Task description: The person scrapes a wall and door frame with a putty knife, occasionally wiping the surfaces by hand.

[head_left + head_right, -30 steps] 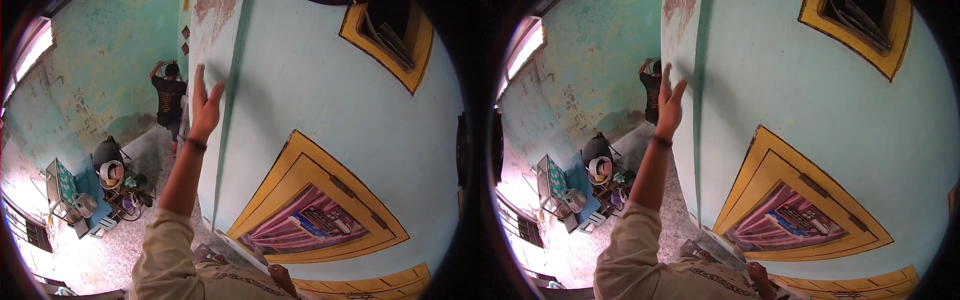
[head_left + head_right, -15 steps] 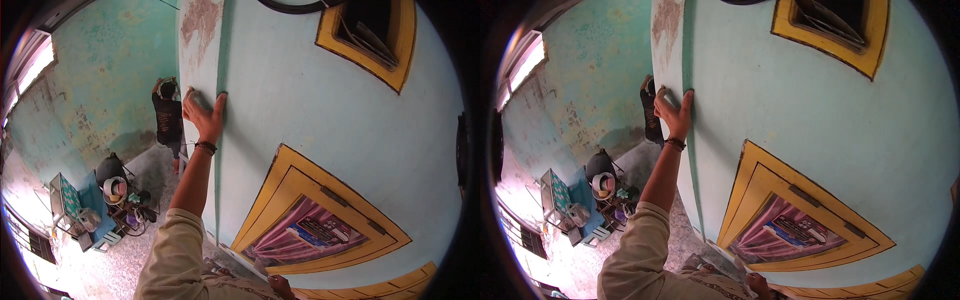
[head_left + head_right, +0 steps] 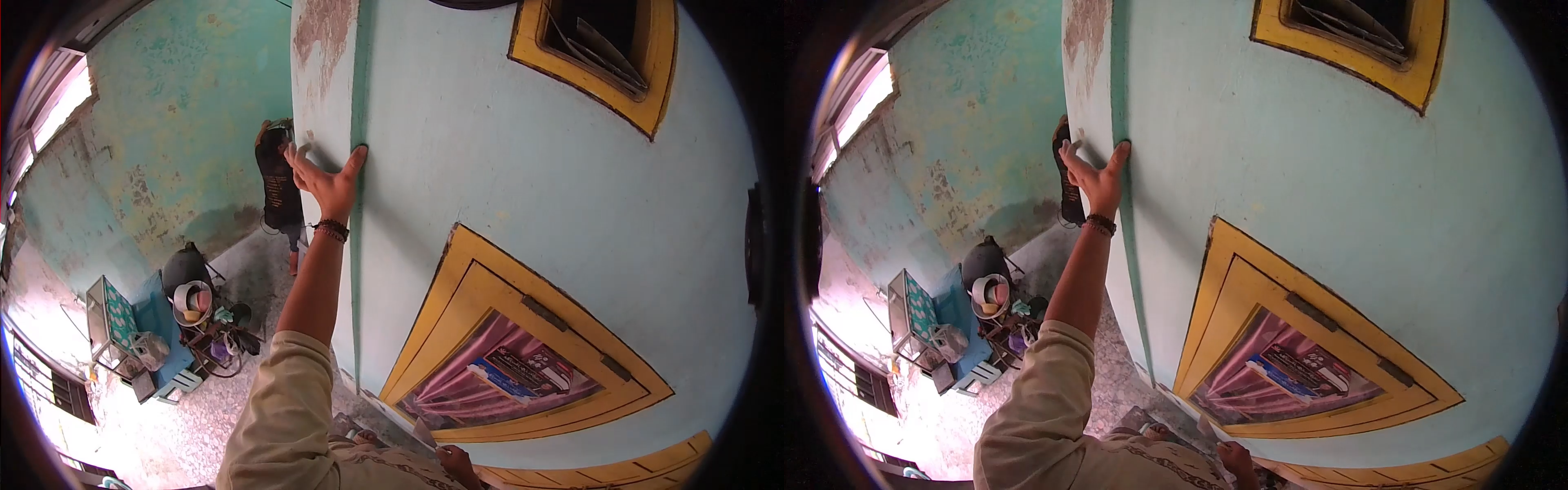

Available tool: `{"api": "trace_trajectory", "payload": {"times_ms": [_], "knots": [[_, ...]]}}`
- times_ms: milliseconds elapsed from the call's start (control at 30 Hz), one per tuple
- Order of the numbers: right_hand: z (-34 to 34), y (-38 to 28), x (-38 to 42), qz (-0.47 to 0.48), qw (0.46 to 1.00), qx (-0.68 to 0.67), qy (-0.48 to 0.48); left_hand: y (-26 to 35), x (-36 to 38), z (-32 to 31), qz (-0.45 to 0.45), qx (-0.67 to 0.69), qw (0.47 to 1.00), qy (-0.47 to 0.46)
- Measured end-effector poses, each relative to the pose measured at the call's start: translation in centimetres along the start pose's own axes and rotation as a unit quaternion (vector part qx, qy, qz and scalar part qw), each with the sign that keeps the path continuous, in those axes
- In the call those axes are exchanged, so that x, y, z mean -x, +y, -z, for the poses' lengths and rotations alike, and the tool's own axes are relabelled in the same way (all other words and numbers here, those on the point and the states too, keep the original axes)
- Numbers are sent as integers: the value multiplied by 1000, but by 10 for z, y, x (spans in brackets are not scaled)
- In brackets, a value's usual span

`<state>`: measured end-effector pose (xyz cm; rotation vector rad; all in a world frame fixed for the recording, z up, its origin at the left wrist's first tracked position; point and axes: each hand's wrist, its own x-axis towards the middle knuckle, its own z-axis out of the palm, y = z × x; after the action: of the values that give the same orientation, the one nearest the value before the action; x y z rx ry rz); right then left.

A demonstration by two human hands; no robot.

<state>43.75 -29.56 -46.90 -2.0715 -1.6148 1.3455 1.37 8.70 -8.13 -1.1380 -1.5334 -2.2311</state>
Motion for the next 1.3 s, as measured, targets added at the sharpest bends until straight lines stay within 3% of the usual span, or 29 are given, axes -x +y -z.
{"api": "trace_trajectory", "payload": {"times_ms": [133, 233, 333, 433, 533, 633, 733, 933, 1033, 1233, 1300], "knots": [[-4, 12, -2, -18, 1000, -4, 4, 0, -6, 3, -17, -59, 997, -52], [-3, 12, 0, -22, 1000, -5, 6, -4, -6, 2, -33, -38, 999, -8], [-2, 10, 3, 15, 999, 4, 38, -4, -2, 0, -13, 11, 1000, 2], [-4, 13, 2, 59, 996, 14, 58, 0, -5, 5, -34, -38, 998, -42], [1, -2, 5, 5, 999, 1, 33, -4, -4, 4, -54, -33, 998, -2], [-8, 18, -4, 12, 999, -17, 36, -5, -2, 1, -17, 12, 1000, 2], [-9, 19, -5, 0, 999, 2, 34, -6, -6, 6, -54, -57, 996, -35], [-13, 27, -6, -30, 999, -30, 28, -7, -4, 4, -44, -40, 998, -33], [-10, 21, -2, -16, 999, -14, 29, -10, -9, 9, -86, -81, 992, -38], [-24, 42, -10, -10, 998, -44, 38, -10, -9, 5, -67, -2, 996, -52], [-28, 47, -13, -28, 998, -47, 35, -13, -10, 5, -108, -18, 993, -32]]}}
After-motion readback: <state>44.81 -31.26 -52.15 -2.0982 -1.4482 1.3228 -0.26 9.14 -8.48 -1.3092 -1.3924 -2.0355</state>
